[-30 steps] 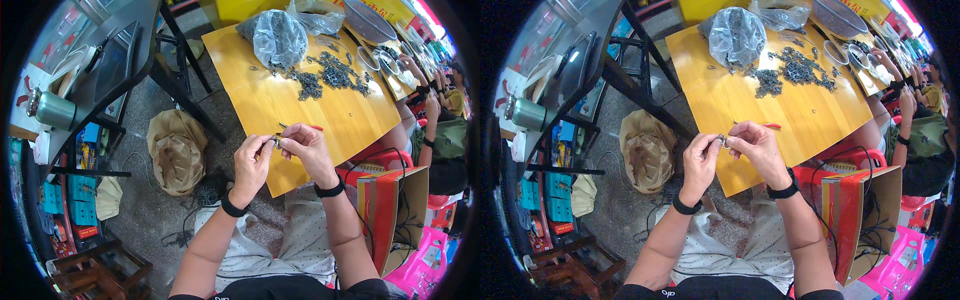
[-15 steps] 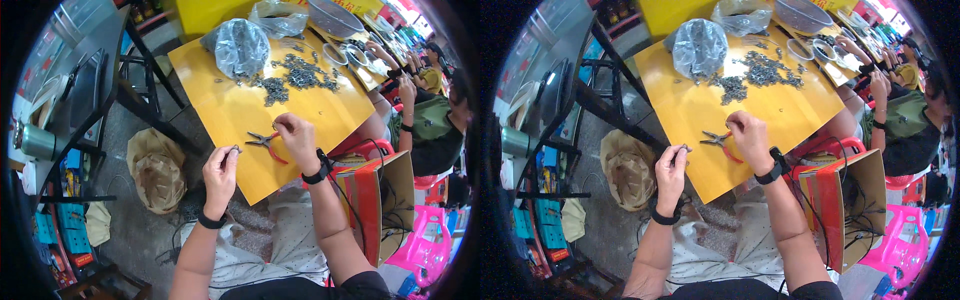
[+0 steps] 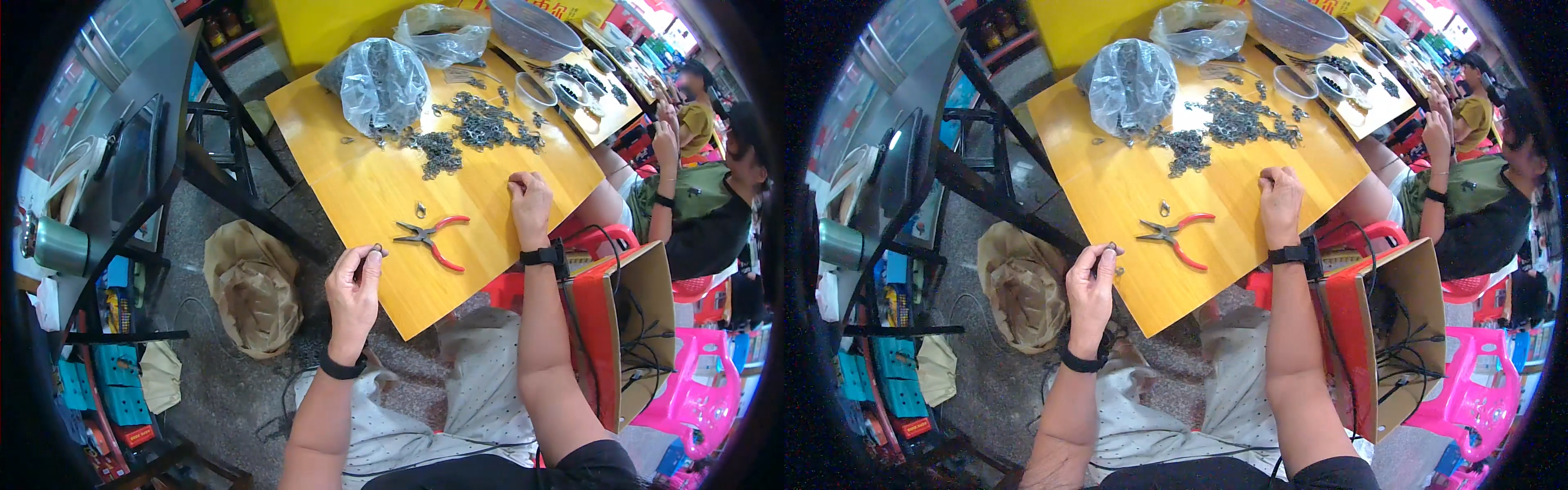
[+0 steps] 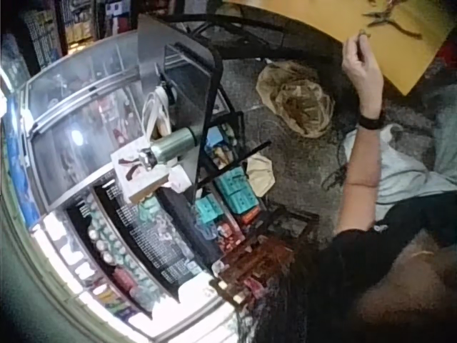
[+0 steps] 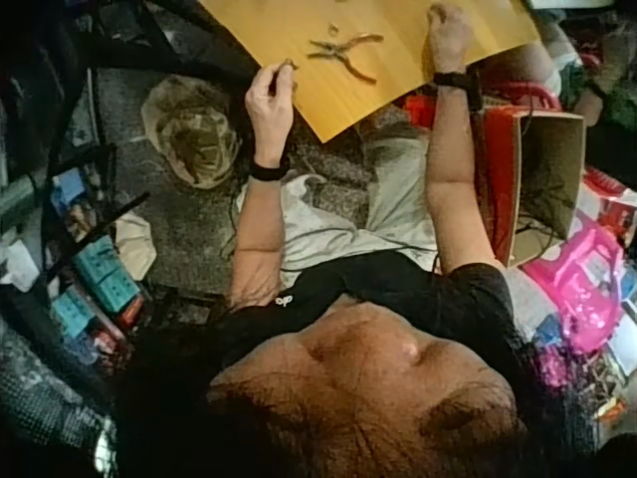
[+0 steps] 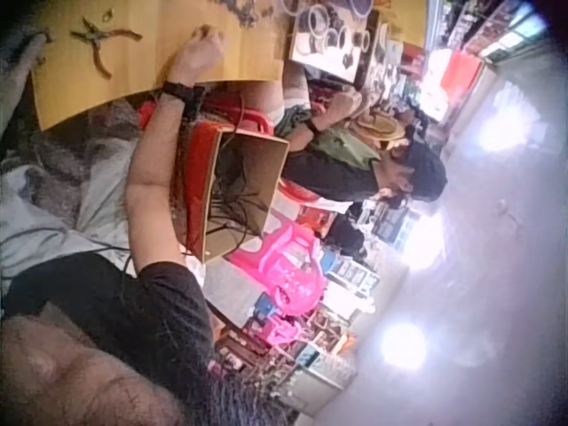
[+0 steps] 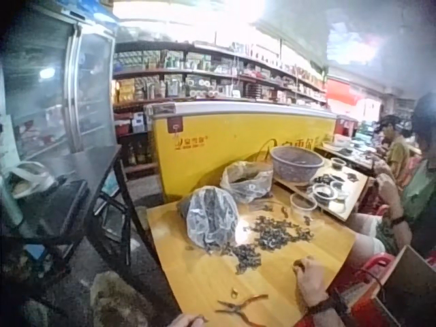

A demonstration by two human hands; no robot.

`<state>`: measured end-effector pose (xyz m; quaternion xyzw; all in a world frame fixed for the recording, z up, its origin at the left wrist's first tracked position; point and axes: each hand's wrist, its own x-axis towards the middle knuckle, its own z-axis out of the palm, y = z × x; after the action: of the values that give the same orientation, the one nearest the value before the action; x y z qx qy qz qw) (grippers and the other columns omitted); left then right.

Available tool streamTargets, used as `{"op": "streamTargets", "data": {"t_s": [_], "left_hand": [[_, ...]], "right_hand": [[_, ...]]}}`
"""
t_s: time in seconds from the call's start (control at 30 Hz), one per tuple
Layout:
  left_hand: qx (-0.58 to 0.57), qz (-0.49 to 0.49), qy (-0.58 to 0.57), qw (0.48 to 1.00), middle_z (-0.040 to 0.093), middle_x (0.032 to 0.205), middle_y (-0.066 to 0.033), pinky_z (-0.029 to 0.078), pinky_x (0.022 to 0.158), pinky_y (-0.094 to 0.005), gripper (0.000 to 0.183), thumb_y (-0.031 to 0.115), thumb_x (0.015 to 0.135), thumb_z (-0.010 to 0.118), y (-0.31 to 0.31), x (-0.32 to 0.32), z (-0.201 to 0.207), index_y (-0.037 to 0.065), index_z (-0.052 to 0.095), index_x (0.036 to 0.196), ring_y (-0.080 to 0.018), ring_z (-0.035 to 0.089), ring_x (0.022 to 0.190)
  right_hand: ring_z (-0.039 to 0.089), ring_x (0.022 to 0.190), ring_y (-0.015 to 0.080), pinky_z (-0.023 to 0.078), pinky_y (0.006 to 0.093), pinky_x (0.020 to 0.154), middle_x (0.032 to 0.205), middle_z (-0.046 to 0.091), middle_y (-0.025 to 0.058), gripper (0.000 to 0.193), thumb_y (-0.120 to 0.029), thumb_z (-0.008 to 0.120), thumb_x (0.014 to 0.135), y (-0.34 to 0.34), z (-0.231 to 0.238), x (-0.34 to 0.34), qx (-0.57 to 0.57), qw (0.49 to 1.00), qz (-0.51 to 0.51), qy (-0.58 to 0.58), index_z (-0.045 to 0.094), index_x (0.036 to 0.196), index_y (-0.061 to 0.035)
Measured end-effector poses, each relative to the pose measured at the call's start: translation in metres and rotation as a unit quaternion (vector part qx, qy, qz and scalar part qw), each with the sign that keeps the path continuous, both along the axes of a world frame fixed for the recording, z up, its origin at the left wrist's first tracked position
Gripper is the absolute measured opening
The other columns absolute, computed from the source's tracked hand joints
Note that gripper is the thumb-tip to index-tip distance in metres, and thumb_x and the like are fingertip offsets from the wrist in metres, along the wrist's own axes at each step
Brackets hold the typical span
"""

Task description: The person is using pliers to assemble small metal components on a table.

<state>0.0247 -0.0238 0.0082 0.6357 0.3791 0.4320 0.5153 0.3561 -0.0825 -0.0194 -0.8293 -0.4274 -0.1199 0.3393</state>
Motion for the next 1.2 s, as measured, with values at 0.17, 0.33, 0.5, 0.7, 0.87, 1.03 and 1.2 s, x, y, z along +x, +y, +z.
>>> {"op": "streamTargets", "data": {"t_s": [0.17, 0.33, 0.5, 0.7, 0.87, 1.03, 1.2], "left_hand": [[-0.01, 0.008, 0.009, 1.0, 0.069, 0.088, -0.009, 0.05, 0.066, -0.0269, 0.015, 0.009, 0.097, 0.061, 0.003, -0.004, -0.001, -0.005, 0.066, 0.098, -0.0126, 0.062, 0.074], [0.026, 0.007, 0.03, 0.999, 0.069, 0.091, -0.0065, 0.055, 0.071, -0.0257, 0.016, 0.01, 0.098, 0.059, 0.003, -0.003, 0.0, -0.004, 0.066, 0.101, -0.0105, 0.064, 0.08], [0.083, 0.023, 0.067, 0.994, 0.065, 0.082, -0.0068, 0.046, 0.06, -0.0261, 0.012, 0.01, 0.096, 0.063, -0.002, 0.001, 0.01, -0.002, 0.067, 0.096, -0.0121, 0.058, 0.066], [0.117, 0.036, 0.079, 0.989, 0.063, 0.08, -0.0081, 0.044, 0.058, -0.0277, 0.011, 0.009, 0.094, 0.064, -0.004, 0.004, 0.008, -0.002, 0.067, 0.096, -0.0146, 0.056, 0.063], [0.136, 0.038, 0.085, 0.986, 0.062, 0.079, -0.0086, 0.043, 0.057, -0.0285, 0.01, 0.008, 0.094, 0.065, -0.004, 0.006, 0.006, -0.002, 0.067, 0.097, -0.0158, 0.056, 0.063], [0.12, 0.033, 0.076, 0.989, 0.063, 0.08, -0.0087, 0.044, 0.058, -0.0279, 0.012, 0.009, 0.094, 0.065, -0.003, 0.005, 0.007, -0.002, 0.066, 0.097, -0.0148, 0.057, 0.064], [0.072, 0.022, 0.071, 0.995, 0.066, 0.083, -0.0084, 0.046, 0.061, -0.0263, 0.014, 0.009, 0.094, 0.064, -0.002, 0.001, 0.007, -0.004, 0.066, 0.098, -0.0124, 0.06, 0.069]], "right_hand": [[0.067, 0.081, 0.0341, 0.053, 0.0422, 0.074, 0.084, 0.068, 0.0195, 0.011, 0.0, 0.067, 0.08, 0.004, 0.0, -0.005, 0.027, 0.999, 0.012, 0.019, 0.067, 0.091, 0.0008], [0.069, 0.083, 0.0195, 0.053, 0.031, 0.073, 0.086, 0.07, 0.0105, 0.012, 0.002, 0.065, 0.086, 0.008, 0.021, -0.033, 0.099, 0.968, 0.064, 0.221, 0.066, 0.097, -0.0017], [0.066, 0.083, 0.0102, 0.053, 0.0253, 0.074, 0.089, 0.068, 0.0026, 0.014, 0.002, 0.07, 0.085, 0.011, 0.058, -0.144, 0.081, 0.786, 0.278, 0.547, 0.063, 0.097, -0.003], [0.066, 0.08, 0.01, 0.052, 0.024, 0.072, 0.085, 0.068, 0.0052, 0.021, 0.001, 0.073, 0.084, 0.017, 0.049, -0.175, 0.074, 0.774, 0.309, 0.548, 0.056, 0.095, -0.003], [0.066, 0.079, 0.01, 0.052, 0.0238, 0.071, 0.083, 0.068, 0.0059, 0.023, 0.001, 0.074, 0.084, 0.017, 0.049, -0.173, 0.079, 0.775, 0.289, 0.556, 0.053, 0.094, -0.0037], [0.066, 0.079, 0.0099, 0.052, 0.0235, 0.071, 0.083, 0.067, 0.0055, 0.023, 0.001, 0.073, 0.084, 0.018, 0.042, -0.176, 0.096, 0.78, 0.294, 0.544, 0.053, 0.094, -0.004], [0.064, 0.077, 0.0087, 0.051, 0.0239, 0.069, 0.081, 0.066, 0.0037, 0.018, 0.002, 0.073, 0.083, 0.019, 0.041, -0.185, 0.107, 0.812, 0.308, 0.484, 0.057, 0.09, -0.0024]]}}
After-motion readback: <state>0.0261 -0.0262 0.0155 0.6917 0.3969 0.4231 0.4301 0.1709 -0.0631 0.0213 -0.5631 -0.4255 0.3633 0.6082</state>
